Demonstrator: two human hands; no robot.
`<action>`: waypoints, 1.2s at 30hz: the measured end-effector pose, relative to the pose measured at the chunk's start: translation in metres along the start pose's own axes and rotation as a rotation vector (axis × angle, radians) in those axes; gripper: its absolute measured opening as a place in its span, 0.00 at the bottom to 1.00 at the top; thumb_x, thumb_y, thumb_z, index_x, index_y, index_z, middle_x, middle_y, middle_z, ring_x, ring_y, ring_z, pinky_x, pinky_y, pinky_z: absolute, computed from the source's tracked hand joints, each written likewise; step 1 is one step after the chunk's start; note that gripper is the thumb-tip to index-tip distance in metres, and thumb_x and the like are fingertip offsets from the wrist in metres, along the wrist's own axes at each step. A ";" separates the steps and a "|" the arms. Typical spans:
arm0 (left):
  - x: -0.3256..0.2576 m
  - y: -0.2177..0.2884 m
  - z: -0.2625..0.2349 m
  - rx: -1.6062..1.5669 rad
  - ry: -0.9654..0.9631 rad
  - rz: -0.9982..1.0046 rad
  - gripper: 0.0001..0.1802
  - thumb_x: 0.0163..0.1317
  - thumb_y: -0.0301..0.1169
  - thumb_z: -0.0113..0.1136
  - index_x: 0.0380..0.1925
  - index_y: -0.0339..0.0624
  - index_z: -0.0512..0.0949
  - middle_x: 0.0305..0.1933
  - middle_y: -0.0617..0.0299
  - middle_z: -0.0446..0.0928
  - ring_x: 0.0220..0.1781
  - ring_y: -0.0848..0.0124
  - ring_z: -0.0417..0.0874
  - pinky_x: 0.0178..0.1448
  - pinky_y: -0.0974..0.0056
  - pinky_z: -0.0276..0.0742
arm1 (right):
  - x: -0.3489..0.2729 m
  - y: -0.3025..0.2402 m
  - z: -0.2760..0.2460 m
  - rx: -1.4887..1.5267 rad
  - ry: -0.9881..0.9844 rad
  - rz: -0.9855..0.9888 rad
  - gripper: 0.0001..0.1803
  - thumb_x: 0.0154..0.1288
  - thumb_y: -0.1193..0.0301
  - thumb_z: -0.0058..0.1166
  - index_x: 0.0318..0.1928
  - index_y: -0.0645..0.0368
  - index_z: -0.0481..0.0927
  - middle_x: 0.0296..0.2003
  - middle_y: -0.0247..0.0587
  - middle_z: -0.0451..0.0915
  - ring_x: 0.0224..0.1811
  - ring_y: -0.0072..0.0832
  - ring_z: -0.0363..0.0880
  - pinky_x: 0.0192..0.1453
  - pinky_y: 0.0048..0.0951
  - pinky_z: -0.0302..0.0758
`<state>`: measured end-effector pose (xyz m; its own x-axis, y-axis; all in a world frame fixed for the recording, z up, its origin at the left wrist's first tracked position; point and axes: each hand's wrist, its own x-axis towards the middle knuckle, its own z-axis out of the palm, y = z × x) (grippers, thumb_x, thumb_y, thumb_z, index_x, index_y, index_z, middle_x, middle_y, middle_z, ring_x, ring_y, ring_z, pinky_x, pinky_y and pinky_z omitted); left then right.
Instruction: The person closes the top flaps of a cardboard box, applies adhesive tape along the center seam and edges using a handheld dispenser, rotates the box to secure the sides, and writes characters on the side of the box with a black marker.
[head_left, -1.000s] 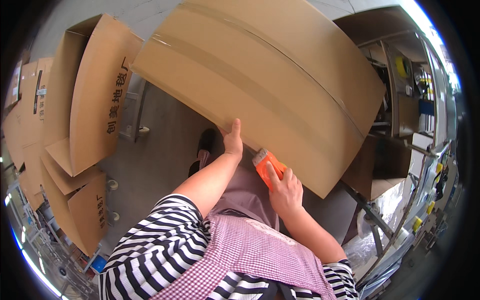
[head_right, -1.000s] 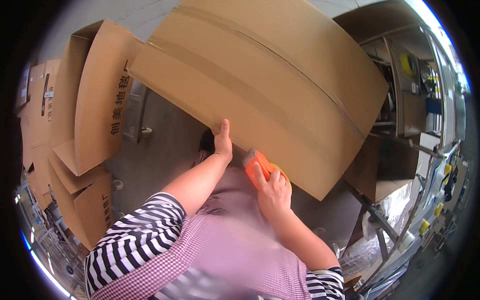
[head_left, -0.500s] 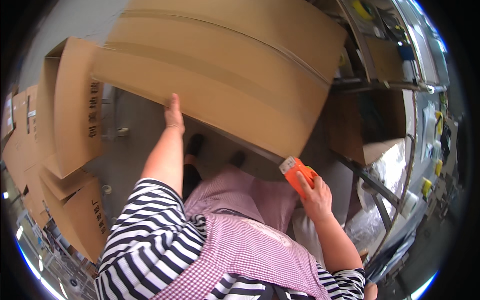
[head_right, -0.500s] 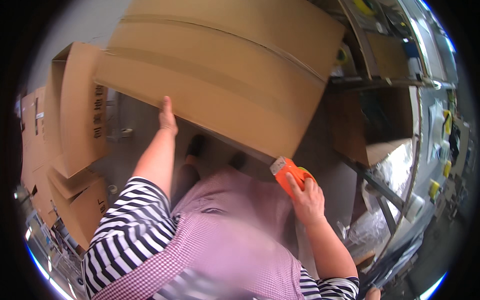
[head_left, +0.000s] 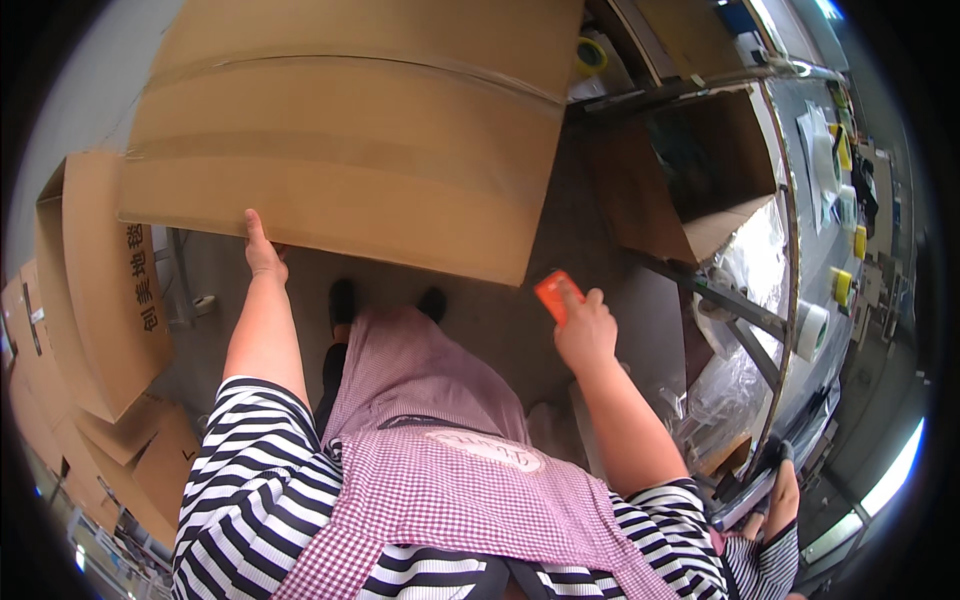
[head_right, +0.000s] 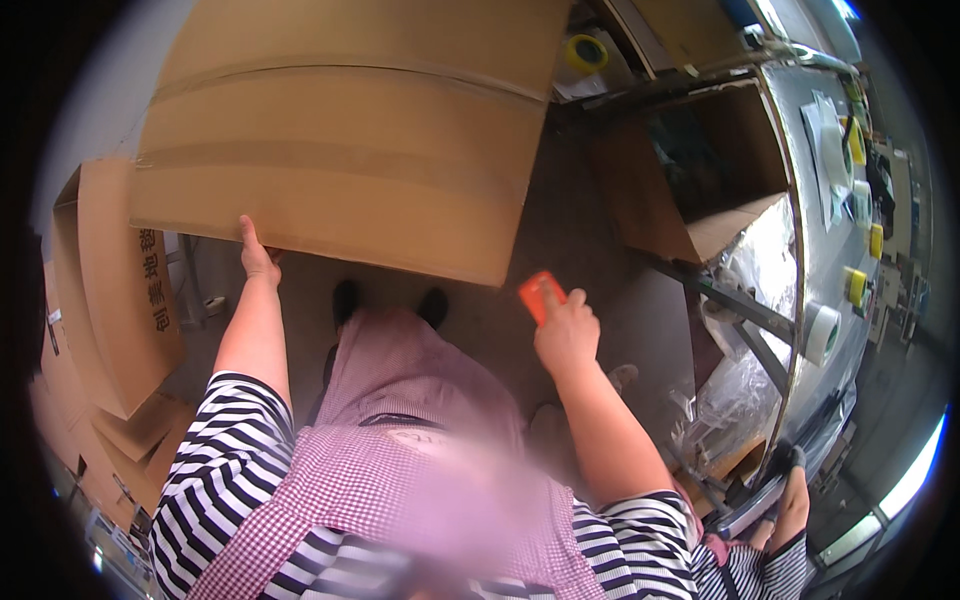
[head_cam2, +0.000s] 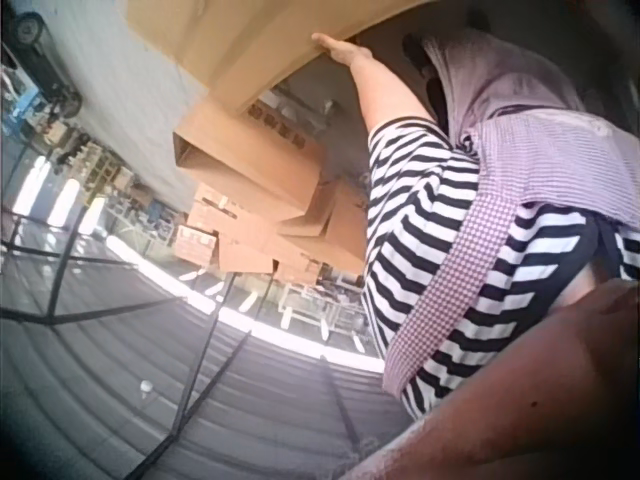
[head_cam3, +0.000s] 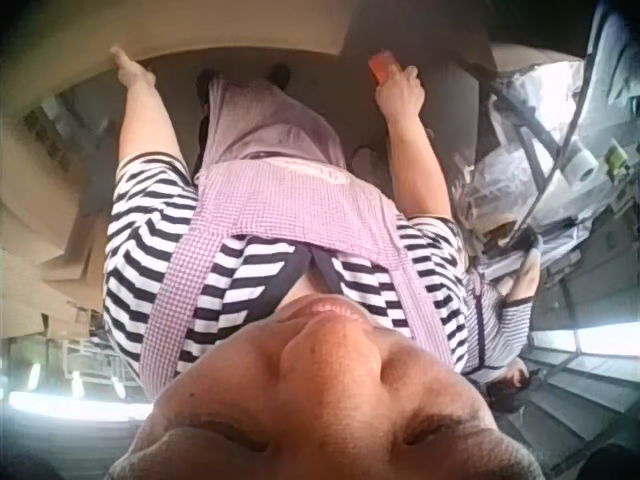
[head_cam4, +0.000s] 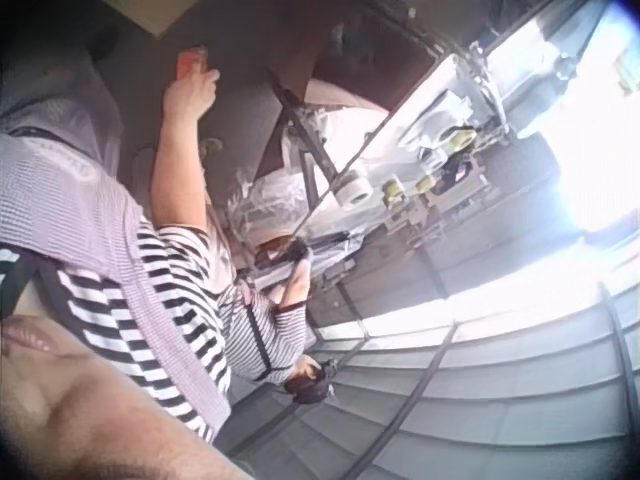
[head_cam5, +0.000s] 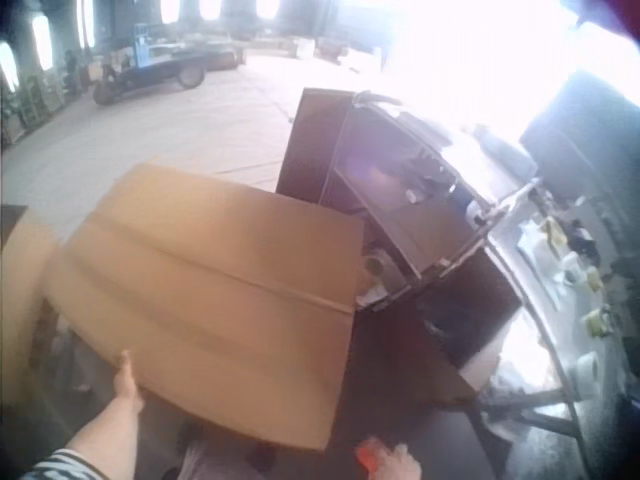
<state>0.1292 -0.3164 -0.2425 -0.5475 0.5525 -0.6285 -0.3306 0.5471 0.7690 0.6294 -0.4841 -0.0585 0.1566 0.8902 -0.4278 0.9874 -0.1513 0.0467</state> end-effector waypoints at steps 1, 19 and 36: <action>-0.005 0.005 0.005 -0.002 0.012 -0.006 0.44 0.54 0.75 0.60 0.56 0.52 0.75 0.44 0.67 0.82 0.42 0.69 0.83 0.47 0.58 0.76 | 0.004 0.016 0.005 0.025 -0.005 0.103 0.34 0.52 0.75 0.62 0.64 0.46 0.76 0.42 0.50 0.74 0.39 0.47 0.82 0.42 0.44 0.82; -0.314 0.113 0.188 0.362 -1.351 -0.567 0.33 0.74 0.58 0.48 0.60 0.39 0.78 0.58 0.58 0.80 0.61 0.68 0.78 0.67 0.59 0.72 | -0.069 -0.052 -0.084 0.791 0.769 -0.013 0.46 0.37 0.84 0.64 0.65 0.50 0.76 0.40 0.45 0.75 0.36 0.39 0.78 0.36 0.34 0.79; -0.204 0.152 0.335 0.935 -1.627 0.393 0.06 0.64 0.26 0.62 0.37 0.36 0.85 0.35 0.59 0.86 0.39 0.72 0.85 0.49 0.64 0.80 | -0.001 -0.180 -0.089 0.658 0.664 0.422 0.41 0.42 0.77 0.68 0.64 0.50 0.78 0.43 0.48 0.74 0.42 0.44 0.78 0.44 0.40 0.80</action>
<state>0.4482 -0.1347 -0.0366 0.8477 0.3764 -0.3738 0.3758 0.0714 0.9240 0.4534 -0.4199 0.0138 0.6672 0.7376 0.1044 0.6717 -0.5351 -0.5123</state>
